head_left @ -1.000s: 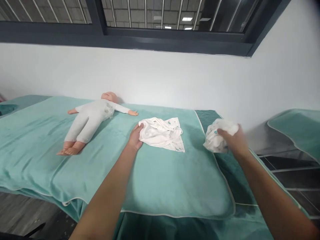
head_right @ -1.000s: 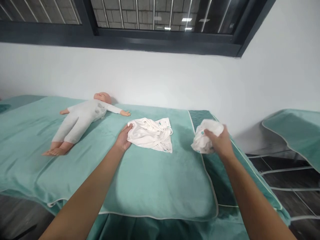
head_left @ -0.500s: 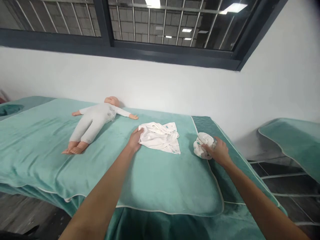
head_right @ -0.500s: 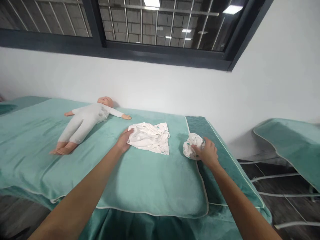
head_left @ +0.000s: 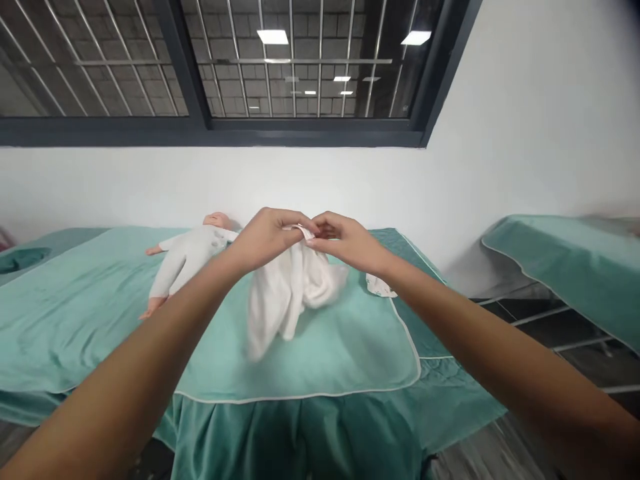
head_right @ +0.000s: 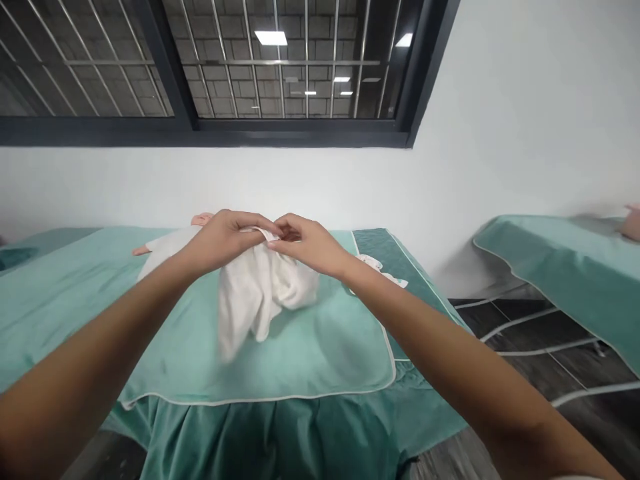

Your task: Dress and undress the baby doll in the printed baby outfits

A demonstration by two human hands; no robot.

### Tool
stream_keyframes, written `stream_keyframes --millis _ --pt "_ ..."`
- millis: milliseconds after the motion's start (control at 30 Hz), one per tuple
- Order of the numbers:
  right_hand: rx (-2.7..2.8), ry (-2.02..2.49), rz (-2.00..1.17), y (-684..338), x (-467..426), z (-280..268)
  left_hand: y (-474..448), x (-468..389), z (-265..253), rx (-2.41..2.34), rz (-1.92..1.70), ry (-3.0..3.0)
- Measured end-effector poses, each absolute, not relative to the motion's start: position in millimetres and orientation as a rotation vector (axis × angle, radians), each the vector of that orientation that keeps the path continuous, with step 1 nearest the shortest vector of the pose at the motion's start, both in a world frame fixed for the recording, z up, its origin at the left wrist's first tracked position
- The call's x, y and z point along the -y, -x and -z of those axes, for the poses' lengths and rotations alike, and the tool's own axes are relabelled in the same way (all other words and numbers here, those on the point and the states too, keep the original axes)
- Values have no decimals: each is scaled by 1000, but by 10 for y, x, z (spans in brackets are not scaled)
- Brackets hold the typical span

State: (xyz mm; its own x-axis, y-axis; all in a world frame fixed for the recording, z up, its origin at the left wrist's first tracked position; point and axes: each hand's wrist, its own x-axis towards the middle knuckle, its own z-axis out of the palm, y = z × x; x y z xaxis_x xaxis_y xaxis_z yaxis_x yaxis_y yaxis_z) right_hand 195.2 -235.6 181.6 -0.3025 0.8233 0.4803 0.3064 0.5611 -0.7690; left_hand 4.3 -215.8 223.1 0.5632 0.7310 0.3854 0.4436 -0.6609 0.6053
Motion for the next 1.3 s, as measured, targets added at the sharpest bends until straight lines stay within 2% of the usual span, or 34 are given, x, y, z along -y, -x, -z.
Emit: stream_keyframes --millis 67,133,233,367,533,667,867,1100,1300 --pt "1910 950 -756 -1831 2361 -1932 8 2304 -2319 -1090 -926 -2367" --pt "1967 1037 -664 -1726 2413 -2004 76 2400 -2331 -1227 -990 -2402" --pt "2056 1168 -359 -1607 2532 -2036 189 2471 -2259 -1414 -1003 -2558" --pt "2111 1328 35 -1579 2656 -2012 331 2513 -2155 -1641 -789 -2785" --pt "2110 1576 354 -1784 2723 -2015 533 2493 -2160 -1891 -714 -2654" --pt "1996 1729 393 -1978 2767 -1993 682 2459 -2136 -1959 -887 -2477" --pt "1929 1550 356 -1865 2798 -1831 547 2516 -2089 -1706 -1069 -2310" --pt "1932 1575 434 -1727 2634 -1640 333 2546 -2161 -1743 -1148 -2340" --pt "1846 1492 164 -1679 2700 -1691 219 2612 -2226 -1683 -1160 -2404"
